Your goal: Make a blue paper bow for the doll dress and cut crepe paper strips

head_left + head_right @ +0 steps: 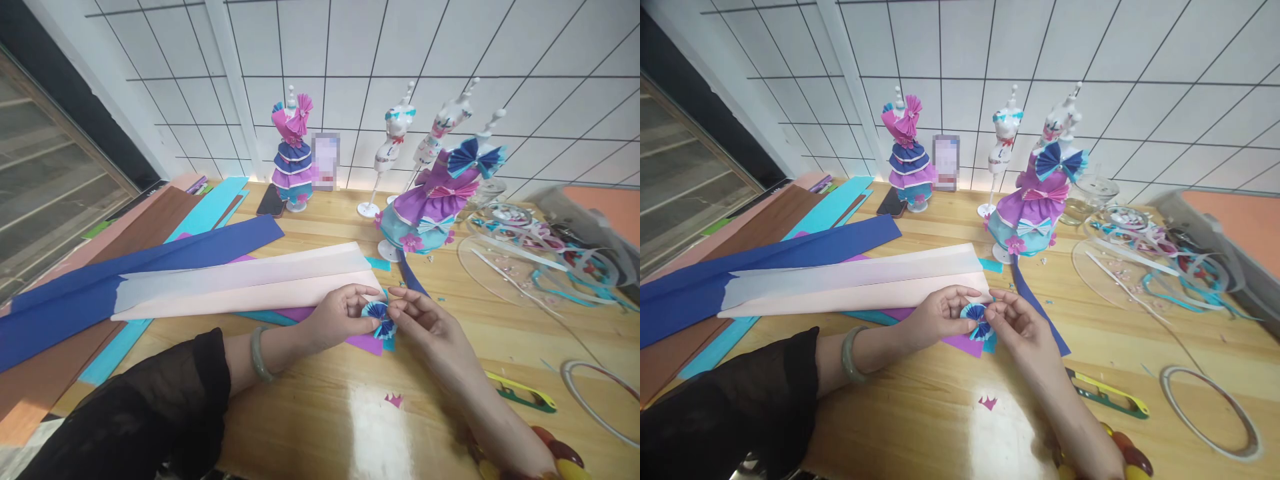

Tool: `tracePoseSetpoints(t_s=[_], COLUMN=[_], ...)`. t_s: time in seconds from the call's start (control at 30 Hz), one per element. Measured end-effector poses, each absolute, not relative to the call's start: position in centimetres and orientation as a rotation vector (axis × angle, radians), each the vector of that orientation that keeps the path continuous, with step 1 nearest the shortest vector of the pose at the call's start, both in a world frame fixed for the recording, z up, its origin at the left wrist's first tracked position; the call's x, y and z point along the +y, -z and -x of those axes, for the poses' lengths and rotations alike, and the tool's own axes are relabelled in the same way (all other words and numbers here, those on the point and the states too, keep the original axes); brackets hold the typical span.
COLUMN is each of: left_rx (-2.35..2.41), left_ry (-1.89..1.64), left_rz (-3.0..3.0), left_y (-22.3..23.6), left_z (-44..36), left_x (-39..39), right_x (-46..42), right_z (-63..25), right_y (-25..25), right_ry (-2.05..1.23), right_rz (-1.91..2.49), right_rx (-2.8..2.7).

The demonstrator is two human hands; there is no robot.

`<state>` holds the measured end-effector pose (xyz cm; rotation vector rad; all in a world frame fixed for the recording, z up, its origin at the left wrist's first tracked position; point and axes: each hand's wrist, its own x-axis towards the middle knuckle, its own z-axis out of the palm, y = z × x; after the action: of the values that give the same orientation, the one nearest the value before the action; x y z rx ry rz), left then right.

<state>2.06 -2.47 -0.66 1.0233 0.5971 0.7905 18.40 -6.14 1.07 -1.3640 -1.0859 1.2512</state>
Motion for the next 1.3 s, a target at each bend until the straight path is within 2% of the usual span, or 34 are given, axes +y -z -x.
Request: tracePoseSetpoints(t_s=[0.23,0.87,1.3], left_rx=[0.497,0.65,0.734], left_ry=[-0.753,-0.719,-0.828], left_rz=[-1.019,-0.976,-0.954], left_y=[0.8,1.0,0.0], left_z=[-2.2,-2.1,-2.2], left_x=[-2.4,-2.4,-2.6], right_x=[-6.1,-6.2,-6.1], right_z=[-18.1,-18.2,-18.1], right_y=[-1.0,-1.3,-0.3], right_ry=[-1.341,-1.116,-1.313], right_rz=[1.315,1.393,1.317], right_rx=[-1.119,-1.108,-1.154])
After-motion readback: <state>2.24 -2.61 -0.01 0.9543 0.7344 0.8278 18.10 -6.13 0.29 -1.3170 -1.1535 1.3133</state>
